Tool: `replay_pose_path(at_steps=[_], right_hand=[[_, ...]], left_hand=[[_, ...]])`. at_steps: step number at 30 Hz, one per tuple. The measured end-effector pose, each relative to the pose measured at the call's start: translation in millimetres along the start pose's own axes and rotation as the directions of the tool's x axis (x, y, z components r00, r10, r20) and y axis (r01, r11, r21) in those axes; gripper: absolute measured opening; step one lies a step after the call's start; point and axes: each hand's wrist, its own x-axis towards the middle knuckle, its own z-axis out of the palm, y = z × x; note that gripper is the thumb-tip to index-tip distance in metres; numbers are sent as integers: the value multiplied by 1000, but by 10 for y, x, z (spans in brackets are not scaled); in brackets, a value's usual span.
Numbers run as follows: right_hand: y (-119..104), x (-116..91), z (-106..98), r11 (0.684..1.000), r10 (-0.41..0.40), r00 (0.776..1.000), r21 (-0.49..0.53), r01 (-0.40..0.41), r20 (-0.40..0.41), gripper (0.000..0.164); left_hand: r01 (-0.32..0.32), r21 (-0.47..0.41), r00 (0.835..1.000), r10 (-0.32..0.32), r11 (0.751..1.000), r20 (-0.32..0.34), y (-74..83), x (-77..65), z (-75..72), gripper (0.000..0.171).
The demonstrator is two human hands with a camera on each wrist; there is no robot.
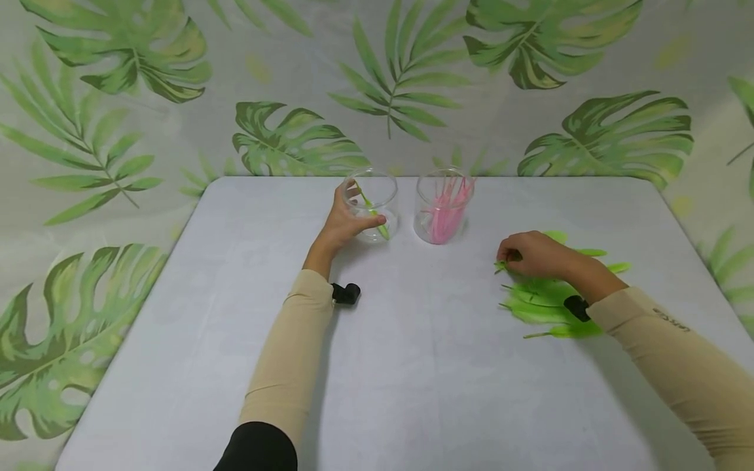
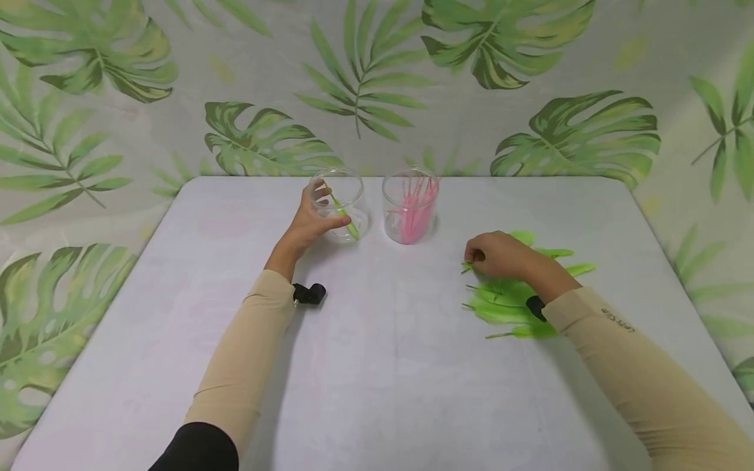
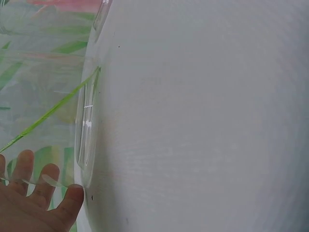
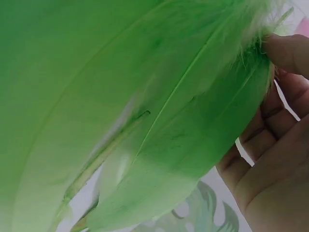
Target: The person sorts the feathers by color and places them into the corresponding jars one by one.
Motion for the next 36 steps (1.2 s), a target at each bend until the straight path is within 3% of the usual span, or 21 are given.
replay_pose_path(at_steps=[6, 16, 31, 36], right_hand=[[12, -27, -57, 1000, 11, 1000, 28, -10, -7, 12], [-49, -131, -326, 994, 44, 998, 101, -39, -46, 20], [-75, -154, -444, 997, 23, 991, 74, -13, -133, 22], [-92, -140, -596, 996, 49, 980, 78, -35, -192, 21]], left_hand=[[1, 12, 1000, -1, 1000, -8, 6, -6, -3, 109], [-9, 9, 1000, 9, 1000, -21, -12, 5, 3, 108], [0, 38, 1000, 1, 999, -25, -21, 7, -3, 108], [8, 38, 1000, -7, 999, -26, -18, 9, -6, 108]])
